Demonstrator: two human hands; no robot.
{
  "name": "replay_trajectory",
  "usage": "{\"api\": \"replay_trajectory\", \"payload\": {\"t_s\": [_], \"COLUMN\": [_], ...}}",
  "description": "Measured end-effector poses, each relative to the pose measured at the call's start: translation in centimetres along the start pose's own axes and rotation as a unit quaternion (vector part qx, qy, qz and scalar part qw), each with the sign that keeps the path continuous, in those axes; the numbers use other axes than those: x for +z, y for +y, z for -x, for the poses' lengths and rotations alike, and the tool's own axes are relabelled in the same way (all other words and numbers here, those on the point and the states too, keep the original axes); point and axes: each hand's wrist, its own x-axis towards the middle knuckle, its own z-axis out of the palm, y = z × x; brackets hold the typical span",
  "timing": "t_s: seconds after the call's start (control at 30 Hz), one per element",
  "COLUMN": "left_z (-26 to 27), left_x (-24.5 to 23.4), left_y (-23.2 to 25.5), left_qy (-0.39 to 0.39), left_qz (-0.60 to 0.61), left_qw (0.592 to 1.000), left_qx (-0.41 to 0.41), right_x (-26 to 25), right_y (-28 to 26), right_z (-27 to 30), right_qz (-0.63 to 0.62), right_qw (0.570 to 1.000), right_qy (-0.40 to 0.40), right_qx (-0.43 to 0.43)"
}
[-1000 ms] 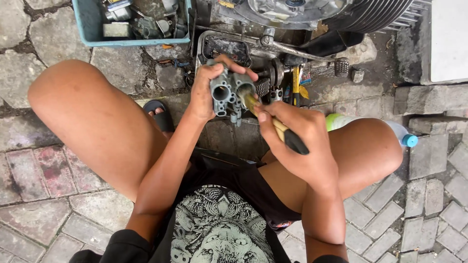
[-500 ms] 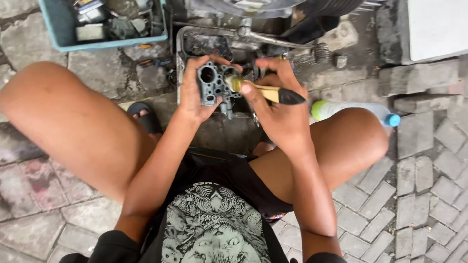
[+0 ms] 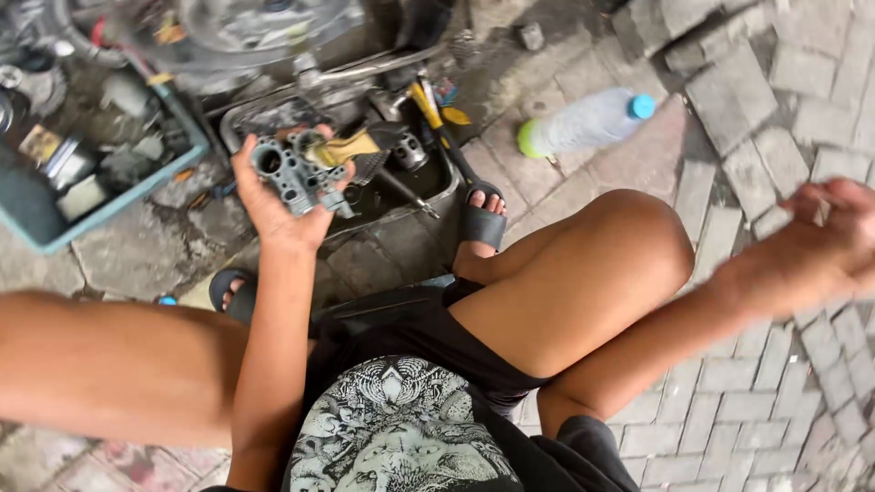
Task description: Cleaning a motorcycle carburetor using a brush and cleaning fluid
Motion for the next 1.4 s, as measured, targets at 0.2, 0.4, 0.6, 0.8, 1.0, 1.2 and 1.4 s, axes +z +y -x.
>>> {"api": "replay_trajectory", "payload": {"t_s": [0.2,0.4,0.6,0.8,1.0,1.2,1.4], "left_z": [-1.9,-4.5,-5.4,-4.8,-3.2,-2.3,-2.5], "left_x": [-0.4,-0.6,-1.9,-1.6,-1.0,-1.1,-1.4], "left_y": [-2.8,-7.3,-7.5,-5.7,-4.2,-3.8,-3.5], "left_qy": [0.035,0.069,0.101,0.079,0.052,0.021,0.063], "left_qz": [-0.015,0.029,0.030,0.030,0.046,0.074,0.111], "left_qw": [0.998,0.996,0.994,0.996,0.998,0.997,0.992], "left_qx": [-0.046,-0.057,-0.031,-0.013,-0.004,0.019,0.010], "right_x": [-6.7,-1.2,6.1,9.8,10.0,7.0,8.0], "right_y": [24.1,40.8,35.3,37.7,22.2,22.1,20.4], "right_z": [7.0,13.2,10.6,-0.1,9.8,16.7,12.8], "right_qz": [0.259,0.152,0.035,-0.196,-0.152,-0.091,-0.034], "right_qw": [0.903,0.924,0.944,0.950,0.879,0.813,0.816], "right_qy": [-0.341,-0.342,-0.309,-0.115,-0.252,-0.351,-0.494], "right_qx": [0.027,0.083,0.112,0.216,0.375,0.455,0.298]}}
